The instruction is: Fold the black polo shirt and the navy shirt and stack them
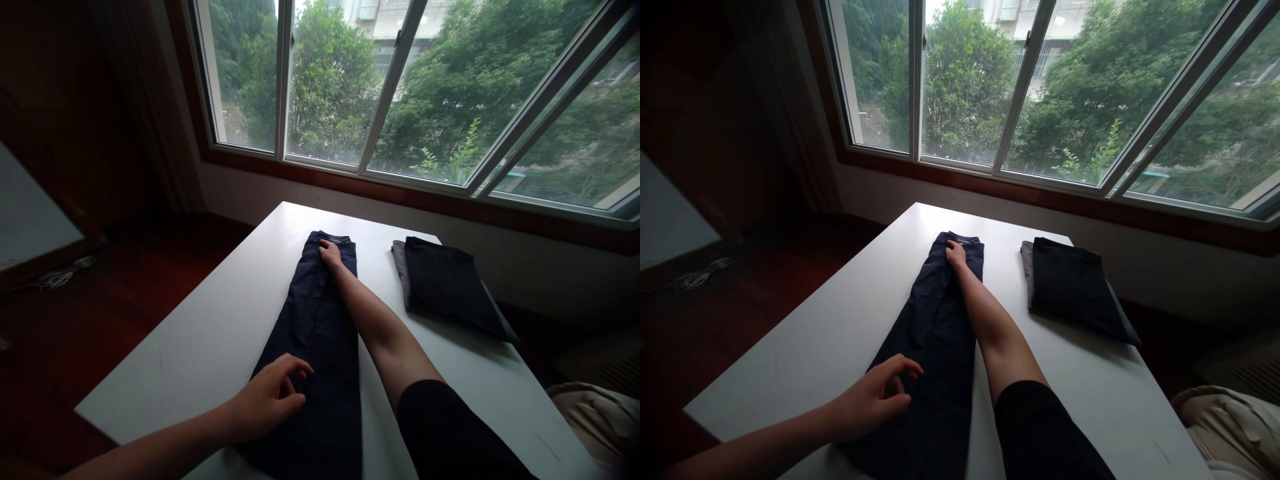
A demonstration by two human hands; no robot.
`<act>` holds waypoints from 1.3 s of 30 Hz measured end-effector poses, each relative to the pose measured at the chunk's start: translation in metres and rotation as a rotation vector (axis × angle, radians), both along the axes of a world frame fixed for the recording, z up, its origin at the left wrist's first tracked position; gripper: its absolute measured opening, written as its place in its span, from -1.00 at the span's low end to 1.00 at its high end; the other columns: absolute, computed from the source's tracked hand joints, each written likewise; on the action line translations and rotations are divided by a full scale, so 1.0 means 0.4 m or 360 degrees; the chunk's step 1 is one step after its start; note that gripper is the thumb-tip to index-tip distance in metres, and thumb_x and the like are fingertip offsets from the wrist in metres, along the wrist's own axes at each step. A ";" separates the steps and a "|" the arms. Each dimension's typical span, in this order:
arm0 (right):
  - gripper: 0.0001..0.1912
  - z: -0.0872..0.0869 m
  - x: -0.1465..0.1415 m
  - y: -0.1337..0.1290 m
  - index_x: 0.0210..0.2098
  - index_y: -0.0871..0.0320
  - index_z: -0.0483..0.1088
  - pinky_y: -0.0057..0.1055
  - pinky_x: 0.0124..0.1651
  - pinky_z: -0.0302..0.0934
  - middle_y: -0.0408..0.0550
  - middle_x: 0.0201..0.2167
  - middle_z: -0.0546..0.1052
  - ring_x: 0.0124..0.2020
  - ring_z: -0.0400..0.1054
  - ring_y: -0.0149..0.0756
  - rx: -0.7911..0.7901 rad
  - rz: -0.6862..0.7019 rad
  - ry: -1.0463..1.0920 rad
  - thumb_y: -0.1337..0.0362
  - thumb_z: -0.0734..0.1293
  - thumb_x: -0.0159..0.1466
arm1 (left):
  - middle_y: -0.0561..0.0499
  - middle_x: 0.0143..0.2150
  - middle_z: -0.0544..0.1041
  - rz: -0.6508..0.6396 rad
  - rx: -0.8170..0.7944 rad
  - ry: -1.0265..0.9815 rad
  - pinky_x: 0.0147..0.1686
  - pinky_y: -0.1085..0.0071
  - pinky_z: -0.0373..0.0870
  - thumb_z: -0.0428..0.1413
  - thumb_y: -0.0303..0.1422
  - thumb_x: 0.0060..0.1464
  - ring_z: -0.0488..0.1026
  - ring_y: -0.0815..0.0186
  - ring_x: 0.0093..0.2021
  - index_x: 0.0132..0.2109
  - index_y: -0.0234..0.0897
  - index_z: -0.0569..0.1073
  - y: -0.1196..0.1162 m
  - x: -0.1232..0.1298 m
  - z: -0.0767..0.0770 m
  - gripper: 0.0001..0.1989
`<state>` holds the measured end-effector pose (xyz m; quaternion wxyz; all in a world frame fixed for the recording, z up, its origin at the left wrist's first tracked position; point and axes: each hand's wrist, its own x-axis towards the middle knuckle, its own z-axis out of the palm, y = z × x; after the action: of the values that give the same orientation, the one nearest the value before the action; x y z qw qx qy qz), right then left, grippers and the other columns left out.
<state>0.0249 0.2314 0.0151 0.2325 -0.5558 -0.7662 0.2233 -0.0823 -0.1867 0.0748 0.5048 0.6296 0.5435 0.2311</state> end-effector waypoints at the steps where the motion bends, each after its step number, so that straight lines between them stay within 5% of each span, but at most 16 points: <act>1: -0.45 -0.004 -0.003 0.003 0.32 0.19 0.37 -0.29 0.30 0.22 0.11 0.23 0.49 0.22 0.40 -0.21 -0.0002 -0.0017 0.0010 0.31 0.20 0.36 | -0.05 0.12 0.46 -0.0039 0.0097 0.0084 -0.15 0.42 0.49 0.09 -0.42 0.24 0.52 0.35 -0.17 0.15 -0.18 0.45 0.002 -0.001 -0.003 -0.66; 4: -0.50 -0.004 -0.008 0.004 0.27 0.18 0.41 -0.30 0.33 0.18 0.11 0.25 0.46 0.26 0.35 -0.18 0.0022 -0.0067 0.0030 0.27 0.18 0.39 | -0.08 0.16 0.47 -0.0248 0.0510 0.0458 0.14 0.28 0.42 0.10 -0.43 0.24 0.47 0.20 0.09 0.08 -0.17 0.52 0.019 -0.007 -0.022 -0.71; 9: -0.55 0.009 -0.020 -0.032 0.22 0.19 0.44 -0.25 0.35 0.13 0.20 0.29 0.37 0.31 0.21 -0.06 0.0473 -0.0095 -0.0118 0.27 0.14 0.44 | -0.15 0.52 0.14 -0.0670 0.0953 0.0800 0.48 -0.14 -0.14 0.20 -0.20 0.25 0.01 -0.08 0.52 0.42 -0.11 0.29 0.058 -0.019 -0.081 -0.36; 15: -0.62 -0.038 -0.070 -0.086 0.20 0.07 0.48 -0.33 0.36 0.09 0.05 0.27 0.44 0.32 0.25 -0.12 0.0419 0.0748 -0.0455 0.17 0.23 0.47 | -0.15 0.59 -0.14 -0.0810 0.0914 0.0810 0.48 -0.21 -0.24 0.10 -0.07 0.34 -0.17 -0.09 0.57 0.55 -0.07 0.02 0.034 0.000 -0.109 -0.23; 21: -0.27 -0.085 -0.106 -0.039 0.52 0.13 0.03 -0.11 0.52 -0.29 0.14 0.54 -0.02 0.56 -0.21 -0.06 0.0167 0.0578 -0.0673 -0.10 0.13 0.51 | -0.13 0.59 -0.18 -0.0929 0.0851 0.0687 0.47 -0.24 -0.26 0.06 -0.05 0.37 -0.21 -0.10 0.57 0.56 -0.07 -0.03 -0.026 0.036 -0.101 -0.23; 28: -0.32 -0.050 -0.099 0.019 0.51 0.22 0.04 -0.17 0.52 -0.30 0.16 0.52 0.03 0.55 -0.16 -0.11 0.0191 0.0557 -0.0635 0.00 0.10 0.54 | -0.11 0.59 -0.13 -0.0947 0.0809 0.0672 0.48 -0.22 -0.21 0.07 -0.04 0.36 -0.18 -0.10 0.56 0.56 -0.05 0.00 -0.025 0.030 -0.071 -0.24; 33: -0.34 -0.052 -0.070 -0.044 0.47 0.22 0.16 -0.14 0.52 -0.22 0.17 0.51 0.06 0.53 -0.12 -0.01 0.0391 0.0713 -0.0652 0.01 0.19 0.50 | -0.11 0.59 -0.16 -0.0942 0.0819 0.0640 0.48 -0.23 -0.24 0.03 -0.03 0.39 -0.22 -0.09 0.57 0.56 -0.06 -0.02 -0.030 0.023 -0.078 -0.26; 39: -0.26 -0.105 0.022 -0.143 0.52 0.09 0.06 -0.10 0.54 -0.28 0.06 0.54 -0.01 0.55 -0.16 -0.05 0.0402 0.0857 -0.0685 -0.16 0.09 0.50 | -0.13 0.60 -0.22 -0.0954 0.0892 0.0691 0.48 -0.23 -0.29 0.01 -0.04 0.39 -0.26 -0.09 0.57 0.57 -0.08 -0.07 -0.034 0.034 -0.115 -0.24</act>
<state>0.0337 0.1744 -0.0271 0.0657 -0.3355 -0.9379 0.0583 -0.0687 -0.2005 0.0289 0.2340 0.9049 0.3473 0.0759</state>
